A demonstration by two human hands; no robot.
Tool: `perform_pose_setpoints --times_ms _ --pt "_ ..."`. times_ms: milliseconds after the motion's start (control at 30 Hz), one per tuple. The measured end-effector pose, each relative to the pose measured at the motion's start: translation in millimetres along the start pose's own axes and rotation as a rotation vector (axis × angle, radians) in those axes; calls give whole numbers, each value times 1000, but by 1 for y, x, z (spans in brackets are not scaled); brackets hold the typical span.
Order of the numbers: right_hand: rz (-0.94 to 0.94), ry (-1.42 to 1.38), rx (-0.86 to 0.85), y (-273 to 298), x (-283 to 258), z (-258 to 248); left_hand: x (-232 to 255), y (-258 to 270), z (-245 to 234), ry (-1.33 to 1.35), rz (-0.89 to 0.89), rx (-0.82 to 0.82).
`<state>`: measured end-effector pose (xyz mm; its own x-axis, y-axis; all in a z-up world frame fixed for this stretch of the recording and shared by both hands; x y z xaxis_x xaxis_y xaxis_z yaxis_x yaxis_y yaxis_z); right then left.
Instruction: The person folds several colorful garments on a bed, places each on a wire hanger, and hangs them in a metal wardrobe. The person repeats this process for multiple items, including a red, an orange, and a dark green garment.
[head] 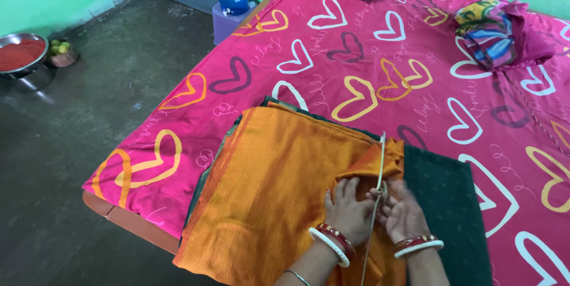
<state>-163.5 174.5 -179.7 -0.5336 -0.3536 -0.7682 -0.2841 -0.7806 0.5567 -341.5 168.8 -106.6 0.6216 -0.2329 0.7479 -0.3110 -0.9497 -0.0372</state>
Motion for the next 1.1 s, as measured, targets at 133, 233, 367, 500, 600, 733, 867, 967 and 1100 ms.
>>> perform_pose_setpoints --times_ms 133,233,367,500,600,733,867,967,1100 --pt "-171 181 -124 -11 -7 1 -10 -6 12 -3 -43 129" --pt "-238 205 -140 -10 -10 13 -8 -8 19 -148 37 300" --pt "-295 261 -195 10 -15 29 -11 -15 29 -178 23 253" --pt "-314 407 -247 -4 -17 24 -11 -17 18 -91 -74 257" --pt "-495 463 -157 -14 -38 10 -19 -17 -1 -49 -253 286" --pt "-280 476 153 6 -56 -14 -32 -26 0 -24 -436 -27" --pt "-251 432 223 13 -73 -30 -38 -27 3 44 -475 -17" --pt "-126 337 458 11 -72 -68 -43 -26 4 103 -523 -26" --pt "225 517 630 -4 -38 -123 -46 -25 4 83 -517 -78"
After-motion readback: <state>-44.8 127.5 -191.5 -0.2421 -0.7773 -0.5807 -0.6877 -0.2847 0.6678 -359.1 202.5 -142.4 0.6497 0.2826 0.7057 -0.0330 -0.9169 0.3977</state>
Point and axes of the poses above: each hand's wrist, its own y-axis away from the middle knuckle, its own z-axis out of the palm, x = y × z, the point moved 5 cm from there along -y, towards the middle knuckle, and after that the axes turned 9 degrees about x, right-handed, at the moved point
